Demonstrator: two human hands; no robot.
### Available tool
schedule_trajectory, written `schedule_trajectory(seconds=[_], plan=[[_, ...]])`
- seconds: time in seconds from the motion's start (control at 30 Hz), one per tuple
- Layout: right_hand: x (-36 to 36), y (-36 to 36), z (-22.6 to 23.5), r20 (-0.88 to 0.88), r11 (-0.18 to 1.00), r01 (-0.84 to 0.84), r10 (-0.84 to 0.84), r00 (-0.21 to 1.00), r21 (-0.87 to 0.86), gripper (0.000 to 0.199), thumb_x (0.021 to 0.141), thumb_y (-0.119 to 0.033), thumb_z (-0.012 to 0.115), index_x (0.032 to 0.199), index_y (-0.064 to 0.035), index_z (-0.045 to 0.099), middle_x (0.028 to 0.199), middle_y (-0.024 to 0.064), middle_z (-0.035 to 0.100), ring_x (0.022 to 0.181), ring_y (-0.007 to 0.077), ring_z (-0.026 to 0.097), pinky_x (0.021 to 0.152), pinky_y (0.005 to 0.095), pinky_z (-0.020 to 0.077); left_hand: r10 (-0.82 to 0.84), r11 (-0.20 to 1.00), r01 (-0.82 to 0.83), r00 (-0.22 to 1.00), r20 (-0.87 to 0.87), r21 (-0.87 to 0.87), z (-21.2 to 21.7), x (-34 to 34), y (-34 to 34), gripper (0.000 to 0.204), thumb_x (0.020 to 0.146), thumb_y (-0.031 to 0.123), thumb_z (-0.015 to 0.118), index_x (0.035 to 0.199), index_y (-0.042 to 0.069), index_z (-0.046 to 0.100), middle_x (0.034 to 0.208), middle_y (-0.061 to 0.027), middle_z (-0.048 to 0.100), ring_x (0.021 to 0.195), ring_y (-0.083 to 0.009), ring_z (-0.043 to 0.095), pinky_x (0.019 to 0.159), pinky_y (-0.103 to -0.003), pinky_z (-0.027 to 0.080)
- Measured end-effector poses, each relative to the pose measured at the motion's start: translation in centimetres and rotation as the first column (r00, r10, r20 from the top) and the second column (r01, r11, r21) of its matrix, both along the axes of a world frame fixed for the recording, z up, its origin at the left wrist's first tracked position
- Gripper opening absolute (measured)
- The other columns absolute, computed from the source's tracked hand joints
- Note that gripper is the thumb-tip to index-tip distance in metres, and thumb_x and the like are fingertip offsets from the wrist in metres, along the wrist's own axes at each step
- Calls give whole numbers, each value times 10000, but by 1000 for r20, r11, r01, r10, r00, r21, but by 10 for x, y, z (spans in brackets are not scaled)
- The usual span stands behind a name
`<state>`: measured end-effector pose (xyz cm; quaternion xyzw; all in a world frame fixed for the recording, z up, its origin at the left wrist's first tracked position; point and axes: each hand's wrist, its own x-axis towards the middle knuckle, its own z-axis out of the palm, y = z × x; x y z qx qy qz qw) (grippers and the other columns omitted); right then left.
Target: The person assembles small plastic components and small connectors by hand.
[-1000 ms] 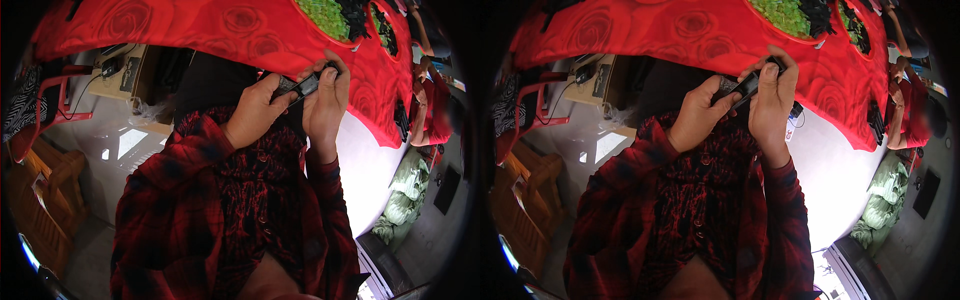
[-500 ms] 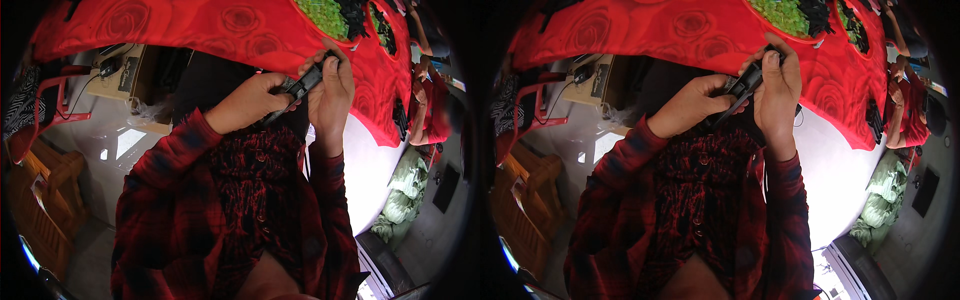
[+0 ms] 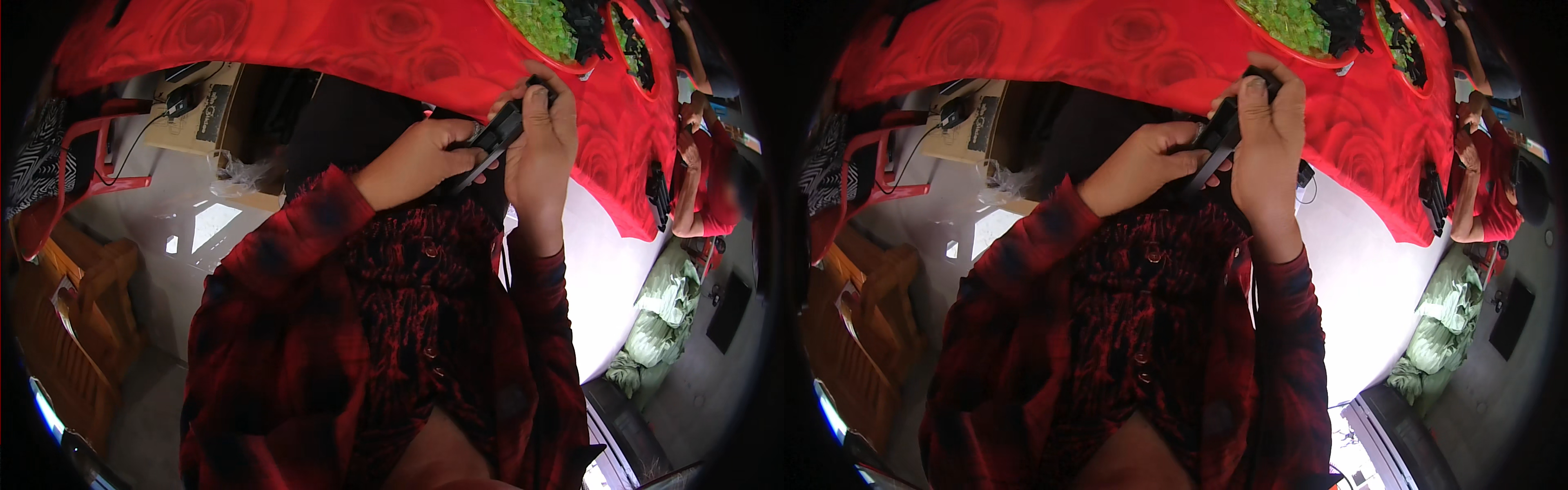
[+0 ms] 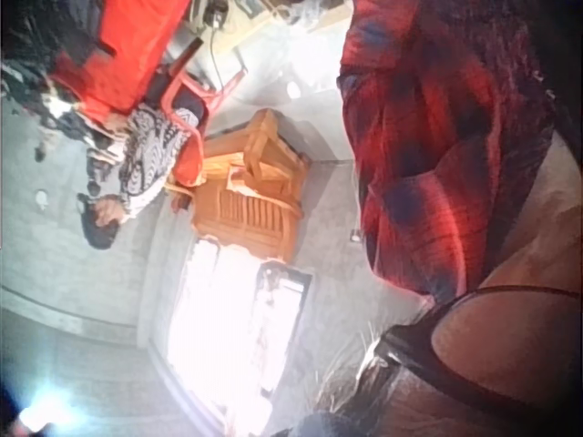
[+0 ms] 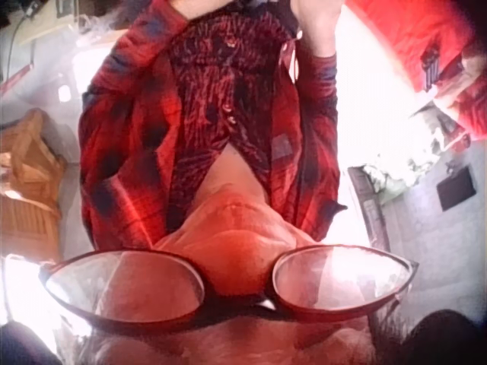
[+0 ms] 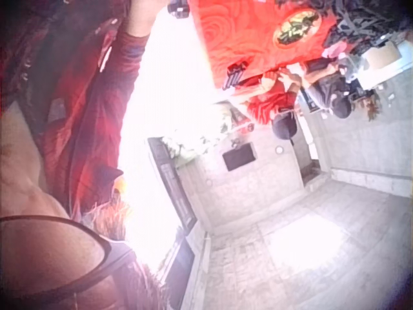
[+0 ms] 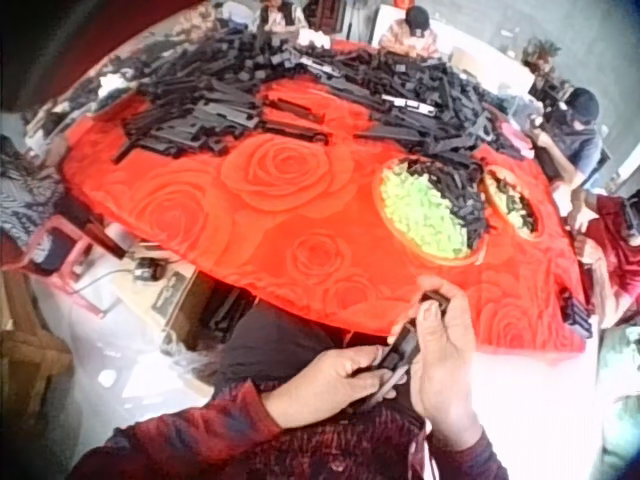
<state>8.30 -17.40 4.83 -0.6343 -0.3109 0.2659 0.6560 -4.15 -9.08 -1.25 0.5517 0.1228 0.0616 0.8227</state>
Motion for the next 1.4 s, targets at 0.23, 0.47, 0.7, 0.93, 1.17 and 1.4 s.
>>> schedule_trajectory(seconds=[0.23,0.47,0.7,0.93,1.17,1.4], plan=[[28,5,0,-315,997,-1,24,949,74,391,1078,-179,455,1357,94,427,1039,94,562,936,189,620,866,350,552,-221,936,201,974,-39,-289,27,11,38,336,925,85,613,1230,-57,611,1121,-133,717,933,-174,723,846,-280,578],[27,5,-3,-384,993,-10,56,922,122,385,1077,-189,461,1339,93,453,1035,106,582,951,199,628,864,348,562,-343,863,325,939,23,-387,21,12,44,370,987,160,603,1292,-46,576,1167,-163,702,947,-185,725,833,-272,593],[25,4,-2,-383,995,53,-15,924,90,336,1078,-173,456,1325,54,455,1024,81,561,895,186,609,811,336,540,-342,850,346,936,84,-397,20,10,45,604,1048,510,436,1240,-39,600,1150,-146,695,976,-228,708,856,-342,584],[25,1,-4,-360,990,20,30,933,136,373,1083,-189,441,1337,85,447,1058,109,546,957,201,583,872,345,529,-329,864,339,940,92,-372,19,5,44,452,1048,342,491,1318,-15,555,1240,-147,663,1049,-212,683,885,-325,555],[14,1,2,-310,984,46,10,951,173,338,1076,-160,452,1343,47,432,1042,88,541,899,187,600,830,338,536,-231,968,234,972,40,-94,18,-4,32,321,1022,237,532,1257,22,578,1142,-58,674,1011,-144,656,880,-288,513],[6,-2,6,-208,972,6,44,977,236,353,1076,-171,459,1362,32,417,1061,91,520,915,182,594,843,333,527,-58,997,59,998,-21,55,28,-7,13,236,1033,155,521,1207,6,578,1018,-42,667,891,-83,621,804,-244,510]])
